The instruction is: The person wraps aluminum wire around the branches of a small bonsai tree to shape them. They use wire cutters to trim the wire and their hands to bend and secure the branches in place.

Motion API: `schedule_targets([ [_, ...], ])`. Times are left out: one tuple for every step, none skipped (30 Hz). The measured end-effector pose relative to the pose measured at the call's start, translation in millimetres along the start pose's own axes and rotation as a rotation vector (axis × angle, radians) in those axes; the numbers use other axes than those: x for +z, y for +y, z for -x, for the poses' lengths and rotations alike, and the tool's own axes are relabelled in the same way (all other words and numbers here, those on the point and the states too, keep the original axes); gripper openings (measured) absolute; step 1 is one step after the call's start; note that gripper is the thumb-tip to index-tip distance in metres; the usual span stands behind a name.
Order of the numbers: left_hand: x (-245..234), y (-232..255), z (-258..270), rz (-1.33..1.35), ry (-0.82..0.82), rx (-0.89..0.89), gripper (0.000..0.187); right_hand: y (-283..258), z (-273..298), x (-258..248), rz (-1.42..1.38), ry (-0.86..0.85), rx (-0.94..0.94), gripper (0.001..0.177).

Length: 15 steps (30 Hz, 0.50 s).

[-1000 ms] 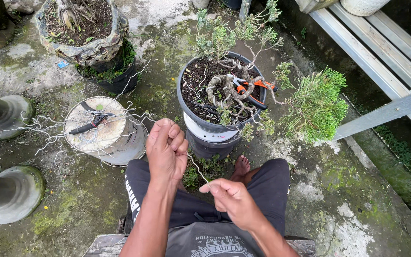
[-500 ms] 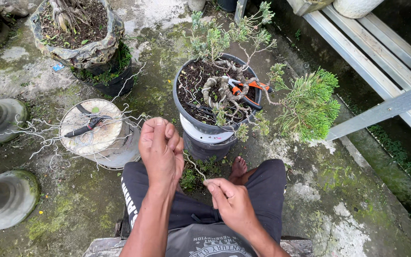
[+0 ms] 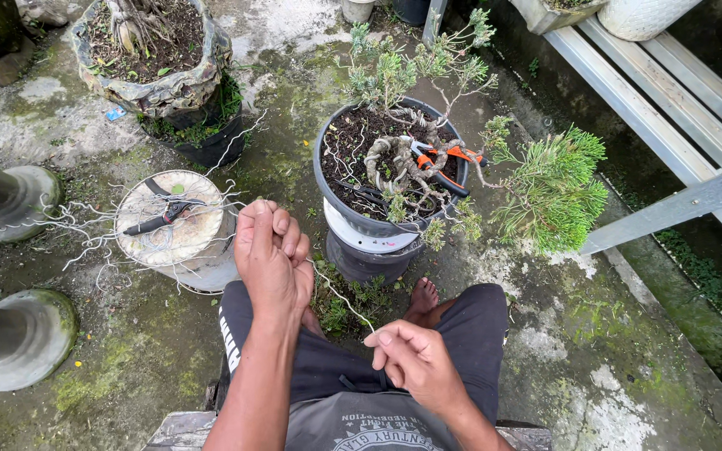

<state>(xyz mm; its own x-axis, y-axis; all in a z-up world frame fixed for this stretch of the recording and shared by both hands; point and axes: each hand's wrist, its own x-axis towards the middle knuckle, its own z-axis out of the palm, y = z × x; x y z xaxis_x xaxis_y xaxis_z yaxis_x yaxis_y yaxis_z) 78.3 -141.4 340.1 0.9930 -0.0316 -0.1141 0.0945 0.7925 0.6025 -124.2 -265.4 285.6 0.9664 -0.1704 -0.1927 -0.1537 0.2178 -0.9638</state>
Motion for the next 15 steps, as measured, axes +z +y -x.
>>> schedule_targets([
  [1.7,1.7,1.4,-0.01,-0.006,-0.002,0.012,1.3,-0.7,-0.5,-0.12,-0.004,0.06,0.035],
  [3.1,2.8,3.8,-0.019,-0.011,-0.006,0.014,2.8,-0.2,-1.5,-0.239,-0.006,0.121,0.044],
  [2.0,3.0,4.6,-0.019,-0.009,-0.007,0.014,3.7,0.8,-2.6,-0.239,-0.006,0.124,0.044],
  [1.8,3.5,4.4,-0.003,-0.037,-0.014,0.013,4.0,0.4,-4.1,-0.287,-0.062,0.186,0.033],
  [1.8,3.9,4.3,0.013,-0.065,-0.02,0.013,4.0,0.2,-5.7,-0.336,-0.118,0.248,0.022],
  [3.9,5.4,6.3,0.014,-0.068,-0.022,0.013,4.0,-0.4,-4.5,-0.335,-0.115,0.246,0.022],
  [6.3,6.6,8.3,0.003,-0.07,-0.037,0.013,3.9,-1.0,-3.7,-0.379,-0.123,0.33,0.019],
  [9.6,6.8,10.0,-0.007,-0.076,-0.056,0.014,3.4,-1.5,-3.4,-0.424,-0.127,0.412,0.016],
  [6.1,8.1,6.1,-0.006,-0.082,-0.061,0.014,7.7,0.1,-4.8,-0.424,-0.12,0.408,0.016],
  [2.1,9.9,2.2,0.042,-0.074,-0.058,0.012,12.4,1.3,-6.0,-0.444,-0.114,0.341,0.014],
  [-2.2,11.9,-1.7,0.09,-0.065,-0.054,0.01,17.1,2.5,-6.9,-0.463,-0.108,0.275,0.012],
  [-3.0,11.3,-4.9,0.089,-0.066,-0.053,0.01,11.4,5.5,-3.8,-0.464,-0.109,0.274,0.012],
  [-4.0,11.0,-8.1,0.105,-0.032,-0.084,0.011,5.8,8.7,-0.4,-0.207,-0.147,0.088,0.013],
  [-5.6,10.8,-10.9,0.122,0.003,-0.115,0.013,0.5,12.2,3.1,0.051,-0.181,-0.097,0.016],
  [-6.7,9.3,-9.3,0.12,0.004,-0.114,0.013,1.1,15.2,6.3,0.05,-0.182,-0.097,0.016],
])
